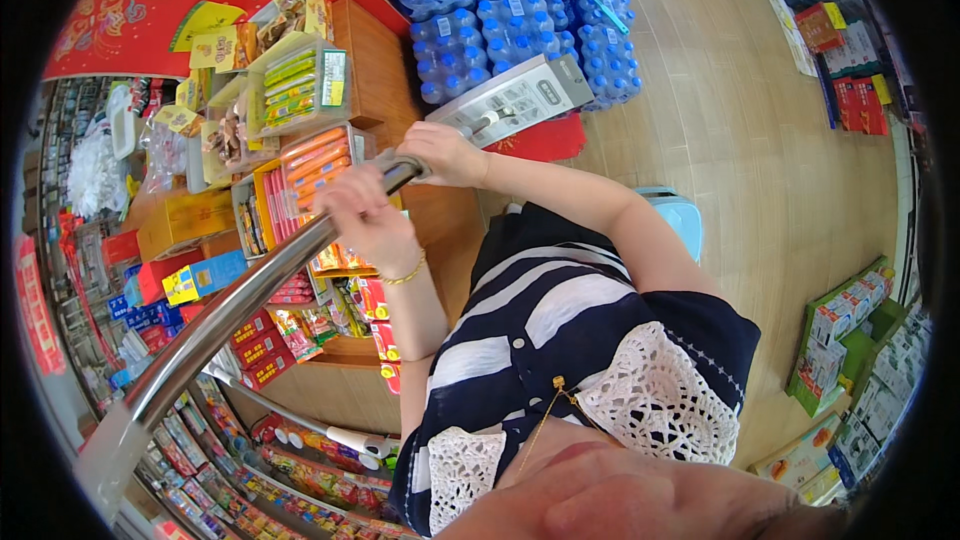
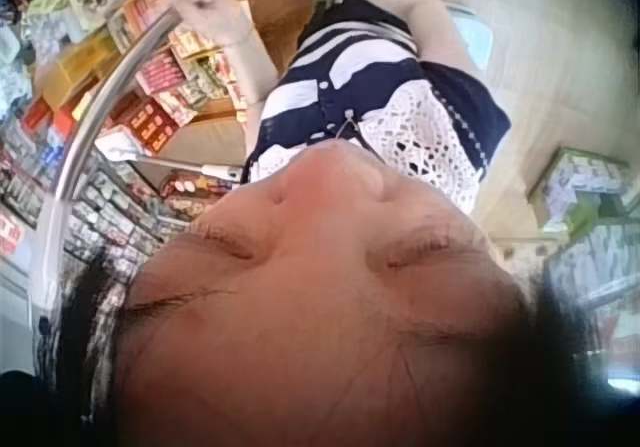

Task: The person assembles a flat mop by attaching the mop head to a metal handle, then wipes the surface of a product box with the mop head. The person handles the mop head, handle, and box during the process.

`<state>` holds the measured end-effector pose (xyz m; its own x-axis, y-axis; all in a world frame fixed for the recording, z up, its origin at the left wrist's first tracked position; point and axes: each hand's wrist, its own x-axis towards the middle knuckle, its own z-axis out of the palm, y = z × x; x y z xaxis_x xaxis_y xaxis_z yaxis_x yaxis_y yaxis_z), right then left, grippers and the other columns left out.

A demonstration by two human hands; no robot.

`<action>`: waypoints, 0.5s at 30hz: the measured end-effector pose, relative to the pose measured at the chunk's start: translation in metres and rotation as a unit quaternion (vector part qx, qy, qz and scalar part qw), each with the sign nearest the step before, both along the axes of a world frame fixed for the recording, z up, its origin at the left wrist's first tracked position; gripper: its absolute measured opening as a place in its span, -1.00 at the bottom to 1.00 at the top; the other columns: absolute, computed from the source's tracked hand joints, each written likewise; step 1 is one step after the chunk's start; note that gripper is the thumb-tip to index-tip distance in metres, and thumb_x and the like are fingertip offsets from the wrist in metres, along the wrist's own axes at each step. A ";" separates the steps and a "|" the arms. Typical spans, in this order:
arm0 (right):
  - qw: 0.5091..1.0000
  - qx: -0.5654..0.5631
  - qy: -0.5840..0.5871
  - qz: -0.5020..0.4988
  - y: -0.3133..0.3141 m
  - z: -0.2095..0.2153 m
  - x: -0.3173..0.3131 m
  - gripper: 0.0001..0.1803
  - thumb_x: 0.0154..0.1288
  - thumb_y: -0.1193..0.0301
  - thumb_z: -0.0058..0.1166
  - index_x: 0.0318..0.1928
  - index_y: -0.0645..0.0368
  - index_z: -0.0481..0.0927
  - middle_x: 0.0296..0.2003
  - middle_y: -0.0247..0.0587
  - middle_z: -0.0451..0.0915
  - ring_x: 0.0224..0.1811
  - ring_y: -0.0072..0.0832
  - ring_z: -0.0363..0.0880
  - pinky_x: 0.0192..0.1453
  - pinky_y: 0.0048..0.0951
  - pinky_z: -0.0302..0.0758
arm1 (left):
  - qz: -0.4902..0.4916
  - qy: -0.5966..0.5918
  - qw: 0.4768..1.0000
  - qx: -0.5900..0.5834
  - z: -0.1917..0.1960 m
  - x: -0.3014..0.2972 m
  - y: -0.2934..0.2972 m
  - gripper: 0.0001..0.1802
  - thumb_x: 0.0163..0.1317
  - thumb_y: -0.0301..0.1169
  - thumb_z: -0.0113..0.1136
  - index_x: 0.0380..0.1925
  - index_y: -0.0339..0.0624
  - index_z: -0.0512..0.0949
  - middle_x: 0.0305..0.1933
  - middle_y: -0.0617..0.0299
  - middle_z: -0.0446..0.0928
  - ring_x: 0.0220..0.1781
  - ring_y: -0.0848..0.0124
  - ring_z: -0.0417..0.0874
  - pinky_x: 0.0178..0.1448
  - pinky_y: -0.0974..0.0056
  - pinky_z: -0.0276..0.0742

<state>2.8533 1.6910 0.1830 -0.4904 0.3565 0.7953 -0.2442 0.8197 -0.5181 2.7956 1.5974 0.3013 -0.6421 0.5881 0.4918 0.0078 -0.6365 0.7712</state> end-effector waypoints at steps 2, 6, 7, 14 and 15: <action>1.000 0.009 0.018 0.008 -0.004 0.022 -0.006 -0.61 -0.18 0.45 0.27 -0.24 0.17 0.49 -0.43 -0.19 0.45 -0.31 -0.21 0.48 -0.23 -0.28 0.45 | -0.003 0.026 1.000 0.015 0.021 -0.014 -0.007 -0.59 0.41 -0.16 -0.18 -0.64 -0.04 0.20 -0.73 0.40 0.11 -0.69 0.52 0.12 -0.50 0.34 0.10; 0.996 0.031 0.076 0.026 0.001 0.085 -0.022 -0.68 -0.11 0.42 0.23 -0.25 0.14 0.49 -0.44 -0.23 0.45 -0.33 -0.27 0.48 -0.28 -0.31 0.44 | 0.012 0.057 0.997 0.054 0.088 -0.020 -0.010 -0.51 0.40 -0.04 -0.20 -0.71 0.02 0.17 -0.77 0.46 0.03 -0.70 0.59 0.03 -0.46 0.38 0.03; 0.995 0.035 0.091 0.019 0.006 0.094 -0.025 -0.69 -0.09 0.41 0.22 -0.26 0.13 0.49 -0.45 -0.23 0.44 -0.34 -0.27 0.47 -0.30 -0.31 0.43 | -0.035 0.022 0.995 0.092 0.100 -0.019 -0.004 -0.50 0.39 -0.04 -0.19 -0.72 0.03 0.16 -0.78 0.46 0.03 -0.70 0.59 0.02 -0.46 0.38 0.01; 0.991 0.059 0.113 0.044 0.067 0.126 -0.009 -0.74 -0.12 0.45 0.20 -0.34 0.14 0.47 -0.50 -0.23 0.41 -0.38 -0.24 0.46 -0.32 -0.29 0.43 | -0.036 0.024 0.989 0.139 0.126 0.008 0.043 -0.49 0.37 -0.05 -0.13 -0.74 0.05 0.11 -0.78 0.48 0.00 -0.71 0.61 -0.02 -0.49 0.37 -0.08; 0.991 0.062 0.114 0.044 0.078 0.120 -0.006 -0.74 -0.13 0.46 0.20 -0.34 0.14 0.47 -0.50 -0.23 0.41 -0.38 -0.23 0.46 -0.32 -0.29 0.43 | -0.010 0.052 0.991 0.125 0.118 0.013 0.054 -0.49 0.38 -0.06 -0.13 -0.74 0.05 0.10 -0.78 0.48 0.00 -0.71 0.61 -0.02 -0.49 0.37 -0.08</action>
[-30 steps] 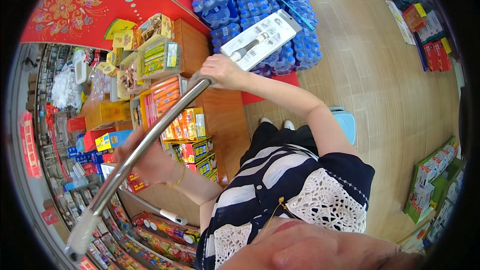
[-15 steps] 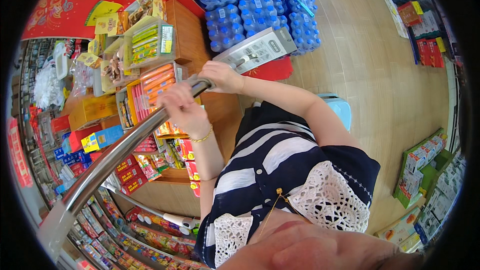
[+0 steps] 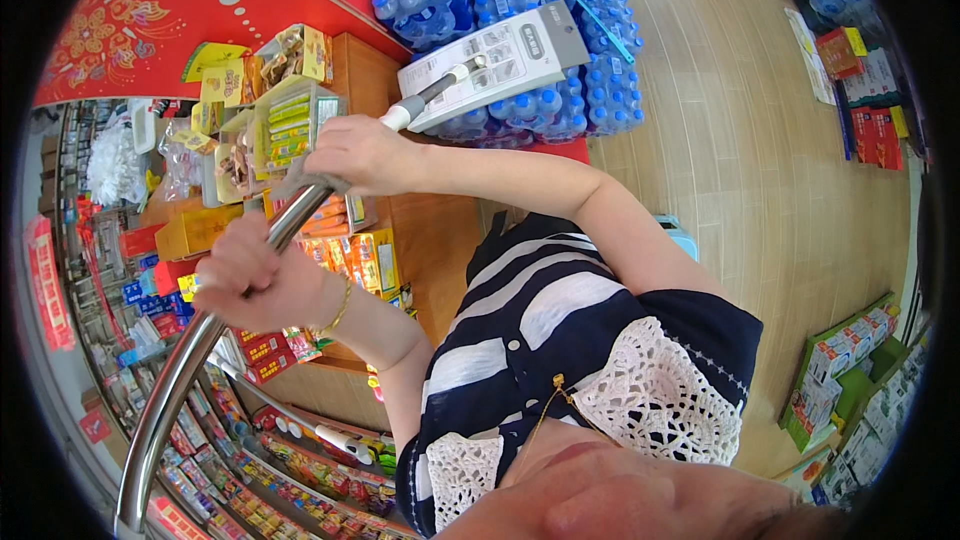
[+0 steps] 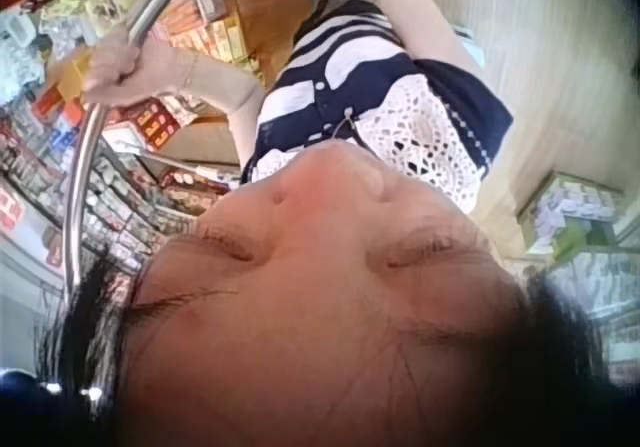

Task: The person assembles a flat mop by attaching the mop head to a metal handle, then wipes the surface of a product box with the mop head. The person handles the mop head, handle, and box during the process.

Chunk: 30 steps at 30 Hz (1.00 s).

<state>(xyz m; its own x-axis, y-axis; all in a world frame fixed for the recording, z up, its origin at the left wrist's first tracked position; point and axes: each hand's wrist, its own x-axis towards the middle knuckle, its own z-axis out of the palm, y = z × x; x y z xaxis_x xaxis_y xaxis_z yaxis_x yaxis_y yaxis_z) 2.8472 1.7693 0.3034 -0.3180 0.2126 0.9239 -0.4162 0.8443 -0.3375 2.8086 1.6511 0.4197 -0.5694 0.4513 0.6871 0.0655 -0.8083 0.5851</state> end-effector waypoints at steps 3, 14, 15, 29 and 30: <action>0.999 -0.033 -0.010 -0.014 0.031 -0.033 0.007 -0.69 -0.20 0.45 0.28 -0.34 0.15 0.51 -0.47 -0.20 0.49 -0.36 -0.19 0.50 -0.28 -0.28 0.46 | 0.066 0.050 0.995 -0.057 -0.034 0.013 0.038 -0.53 0.39 -0.14 -0.16 -0.71 0.03 0.09 -0.77 0.46 -0.02 -0.71 0.59 -0.02 -0.49 0.37 -0.03; 0.992 -0.089 -0.008 0.092 0.065 -0.077 0.011 -0.65 -0.17 0.37 0.34 -0.32 0.17 0.52 -0.43 -0.20 0.52 -0.35 -0.22 0.52 -0.28 -0.32 0.47 | 0.097 0.011 0.989 -0.108 -0.049 0.035 0.068 -0.54 0.40 -0.19 -0.22 -0.72 0.02 0.08 -0.78 0.44 -0.02 -0.69 0.59 -0.05 -0.48 0.41 -0.06; 0.991 -0.091 -0.002 0.097 0.064 -0.078 0.009 -0.65 -0.16 0.37 0.34 -0.32 0.17 0.52 -0.43 -0.20 0.53 -0.35 -0.22 0.52 -0.28 -0.32 0.47 | 0.098 -0.008 0.990 -0.100 -0.050 0.032 0.066 -0.54 0.41 -0.21 -0.23 -0.72 0.03 0.08 -0.78 0.45 -0.02 -0.69 0.59 -0.07 -0.49 0.40 -0.11; 0.929 -0.099 -0.356 -0.018 0.195 -0.312 0.001 -0.70 -0.15 0.37 0.29 -0.31 0.04 0.53 -0.33 -0.15 0.52 -0.15 -0.16 0.49 -0.04 -0.19 0.41 | 0.143 0.008 0.986 -0.090 -0.060 0.025 0.064 -0.59 0.37 -0.28 -0.20 -0.70 0.01 0.06 -0.79 0.42 0.00 -0.74 0.61 -0.06 -0.61 0.43 -0.15; 0.924 -0.108 -0.366 0.004 0.192 -0.314 -0.001 -0.68 -0.18 0.36 0.32 -0.33 0.03 0.53 -0.34 -0.17 0.52 -0.16 -0.18 0.49 -0.04 -0.20 0.41 | 0.159 -0.015 0.983 -0.089 -0.062 0.023 0.063 -0.59 0.37 -0.29 -0.20 -0.70 0.00 0.05 -0.79 0.41 0.00 -0.74 0.61 -0.06 -0.61 0.44 -0.14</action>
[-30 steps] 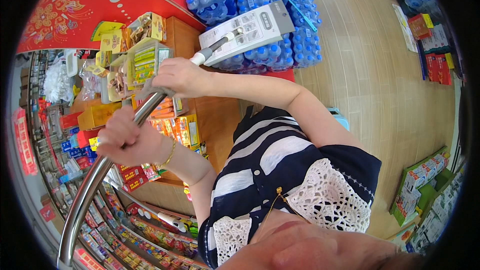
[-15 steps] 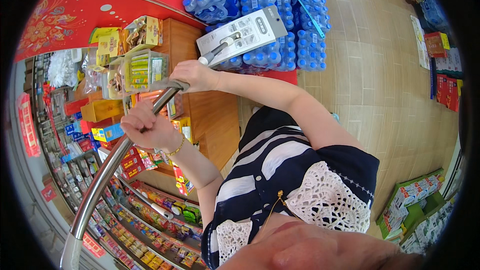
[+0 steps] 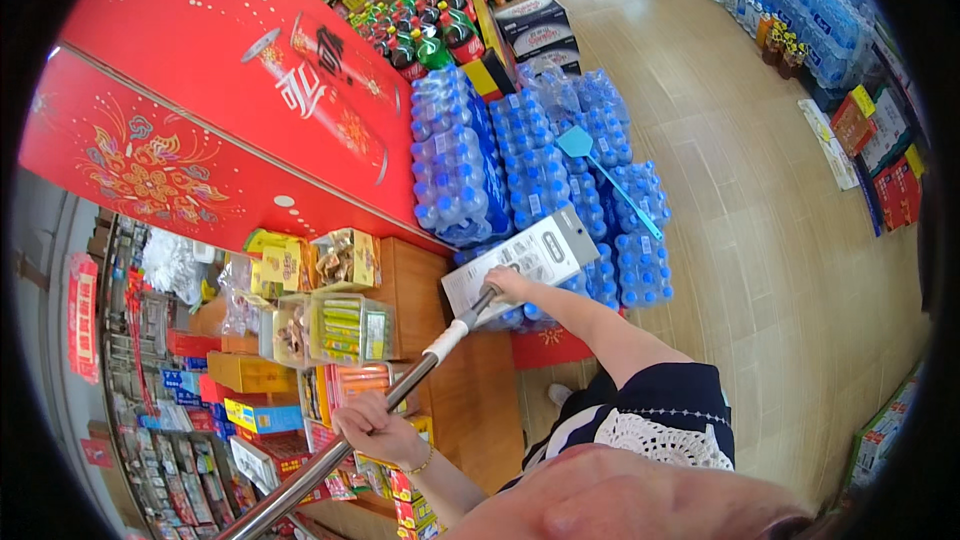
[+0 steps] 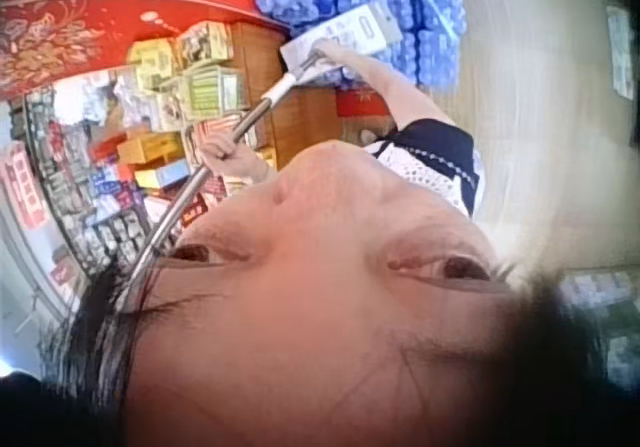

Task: The person assembles a flat mop by attaching the mop head to a metal handle, then wipes the surface of a product box with the mop head. The person handles the mop head, handle, and box during the process.

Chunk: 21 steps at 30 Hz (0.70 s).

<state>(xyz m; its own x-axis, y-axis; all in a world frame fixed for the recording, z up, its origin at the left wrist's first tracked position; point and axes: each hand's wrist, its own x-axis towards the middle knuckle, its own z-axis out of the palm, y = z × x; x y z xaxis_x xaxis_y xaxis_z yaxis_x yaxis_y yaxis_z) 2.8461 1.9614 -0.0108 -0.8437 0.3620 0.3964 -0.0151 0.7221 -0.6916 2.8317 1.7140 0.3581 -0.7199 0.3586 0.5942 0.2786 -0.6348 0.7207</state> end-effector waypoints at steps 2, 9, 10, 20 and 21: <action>0.999 -0.027 0.006 -0.027 -0.008 -0.002 0.001 -0.68 -0.19 0.35 0.32 -0.34 0.03 0.52 -0.37 -0.19 0.51 -0.19 -0.18 0.49 -0.06 -0.21 0.42 | 0.011 -0.015 1.000 0.007 -0.003 -0.005 0.001 -0.59 0.36 -0.30 -0.20 -0.70 0.00 0.04 -0.79 0.41 0.00 -0.74 0.61 -0.06 -0.62 0.45 -0.15; 0.987 -0.082 0.125 -0.063 -0.062 0.061 -0.008 -0.72 -0.19 0.34 0.30 -0.44 0.09 0.48 -0.48 -0.15 0.48 -0.32 -0.10 0.47 -0.19 -0.17 0.38 | -0.003 0.007 1.000 0.026 -0.003 -0.010 0.000 -0.54 0.39 -0.25 -0.21 -0.72 0.02 0.02 -0.80 0.44 -0.02 -0.73 0.61 -0.10 -0.60 0.43 -0.18; 0.973 -0.148 0.174 -0.027 -0.080 0.091 -0.005 -0.69 -0.23 0.35 0.30 -0.37 0.05 0.53 -0.42 -0.16 0.50 -0.28 -0.11 0.48 -0.18 -0.19 0.39 | 0.004 0.012 1.000 0.023 -0.001 -0.011 -0.008 -0.54 0.39 -0.24 -0.22 -0.73 0.02 0.03 -0.79 0.44 -0.01 -0.73 0.61 -0.10 -0.60 0.42 -0.17; 0.967 -0.123 0.173 -0.140 -0.048 0.047 0.035 -0.56 -0.06 0.64 -0.03 -0.06 0.22 0.47 -0.16 0.12 0.48 -0.07 0.06 0.42 0.05 -0.13 0.36 | 0.215 -0.068 0.973 -0.048 0.001 0.012 -0.001 -0.75 0.33 -0.32 -0.08 -0.53 -0.07 0.22 -0.55 0.30 0.22 -0.44 0.43 0.30 -0.12 0.20 0.39; 0.956 -0.184 0.099 -0.205 -0.037 0.027 0.045 -0.59 0.01 0.62 -0.08 -0.04 0.26 0.46 -0.15 0.16 0.47 -0.08 0.11 0.42 0.07 -0.09 0.36 | 0.212 -0.073 0.973 -0.063 -0.003 0.005 -0.009 -0.75 0.34 -0.29 -0.06 -0.50 -0.10 0.27 -0.53 0.30 0.26 -0.39 0.41 0.37 -0.02 0.17 0.42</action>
